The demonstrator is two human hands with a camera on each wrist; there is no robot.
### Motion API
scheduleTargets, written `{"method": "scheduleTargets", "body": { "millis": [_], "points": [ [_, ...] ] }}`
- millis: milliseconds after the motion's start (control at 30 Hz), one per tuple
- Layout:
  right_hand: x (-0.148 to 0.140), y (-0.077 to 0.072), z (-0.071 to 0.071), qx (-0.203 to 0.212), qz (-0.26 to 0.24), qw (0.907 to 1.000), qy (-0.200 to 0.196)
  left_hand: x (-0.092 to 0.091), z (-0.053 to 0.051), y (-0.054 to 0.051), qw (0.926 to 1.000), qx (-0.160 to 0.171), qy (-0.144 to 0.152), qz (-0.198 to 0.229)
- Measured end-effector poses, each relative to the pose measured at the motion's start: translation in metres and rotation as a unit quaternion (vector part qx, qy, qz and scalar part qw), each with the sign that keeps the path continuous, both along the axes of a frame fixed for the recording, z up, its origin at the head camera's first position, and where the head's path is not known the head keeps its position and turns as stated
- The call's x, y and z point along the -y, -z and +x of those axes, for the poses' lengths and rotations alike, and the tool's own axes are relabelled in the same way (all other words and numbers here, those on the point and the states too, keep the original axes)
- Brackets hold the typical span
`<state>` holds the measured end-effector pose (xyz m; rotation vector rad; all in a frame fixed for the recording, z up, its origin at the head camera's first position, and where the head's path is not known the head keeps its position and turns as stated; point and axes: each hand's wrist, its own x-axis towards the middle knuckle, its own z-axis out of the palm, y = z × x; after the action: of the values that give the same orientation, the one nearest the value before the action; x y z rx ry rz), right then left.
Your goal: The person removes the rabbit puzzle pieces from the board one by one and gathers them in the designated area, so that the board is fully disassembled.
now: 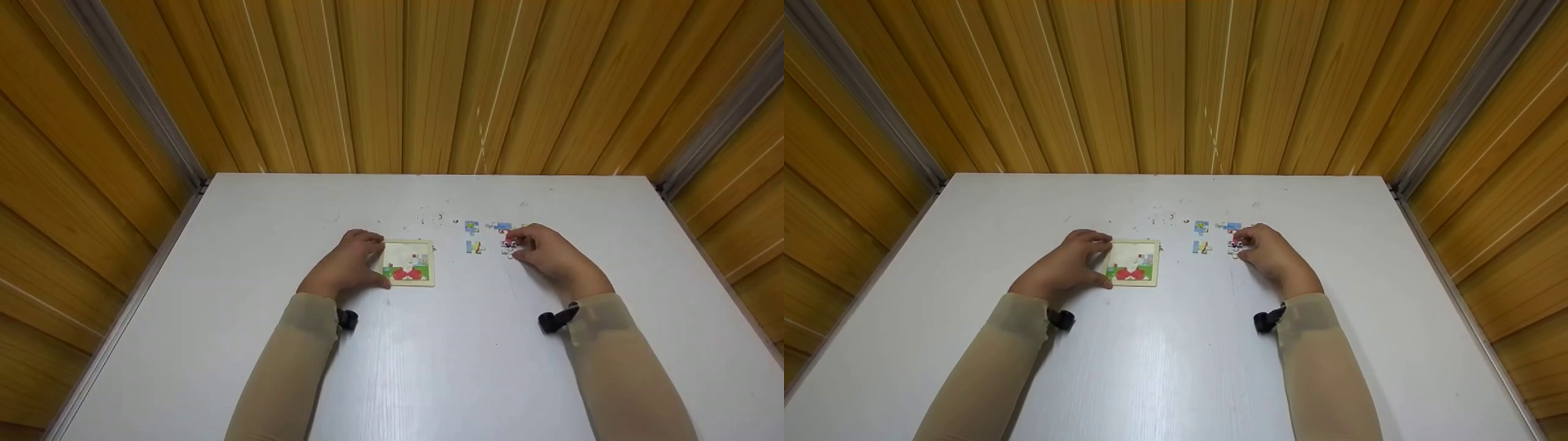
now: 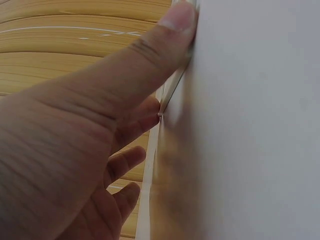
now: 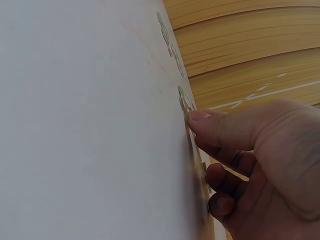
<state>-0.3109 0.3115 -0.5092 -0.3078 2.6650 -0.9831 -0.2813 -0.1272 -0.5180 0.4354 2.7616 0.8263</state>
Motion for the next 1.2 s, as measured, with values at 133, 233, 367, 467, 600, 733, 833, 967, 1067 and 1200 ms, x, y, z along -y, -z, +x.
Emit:
{"method": "scheduleTargets", "body": {
  "millis": [133, 233, 367, 467, 600, 733, 833, 967, 1067, 1200],
  "points": [
    [0.001, 0.000, 0.000, -0.001, 0.007, 1.0000, 0.000, 0.000, 0.000, 0.001, 1.0000, 0.001, -0.001, 0.005],
    [0.000, 0.000, -0.001, -0.001, 0.017, 0.9999, 0.000, -0.001, 0.001, 0.000, 1.0000, 0.003, -0.004, 0.005],
    [0.000, -0.003, -0.001, -0.002, 0.032, 0.9995, 0.001, -0.003, 0.002, 0.000, 1.0000, 0.005, -0.007, 0.002],
    [0.006, -0.007, -0.001, -0.003, 0.022, 0.9997, 0.007, -0.003, 0.002, -0.001, 0.9999, 0.009, -0.013, 0.002],
    [0.025, -0.013, 0.000, -0.023, 0.000, 0.9997, 0.003, -0.002, 0.002, 0.001, 0.9995, 0.019, -0.021, 0.012],
    [0.052, -0.018, 0.004, -0.050, -0.014, 0.9983, -0.028, -0.001, 0.002, 0.004, 0.9992, 0.027, -0.021, 0.022],
    [0.075, -0.024, 0.007, -0.061, -0.029, 0.9960, -0.060, 0.000, 0.002, 0.006, 0.9991, 0.027, -0.022, 0.023],
    [0.105, -0.034, 0.011, -0.043, -0.040, 0.9944, -0.087, 0.001, 0.002, 0.008, 0.9992, 0.024, -0.018, 0.025],
    [0.124, -0.040, 0.013, -0.021, -0.045, 0.9944, -0.093, 0.001, 0.003, 0.009, 0.9988, 0.030, -0.023, 0.031],
    [0.142, -0.041, 0.014, 0.004, -0.063, 0.9946, -0.083, 0.001, 0.003, 0.009, 0.9983, 0.038, -0.031, 0.031]
  ]
}}
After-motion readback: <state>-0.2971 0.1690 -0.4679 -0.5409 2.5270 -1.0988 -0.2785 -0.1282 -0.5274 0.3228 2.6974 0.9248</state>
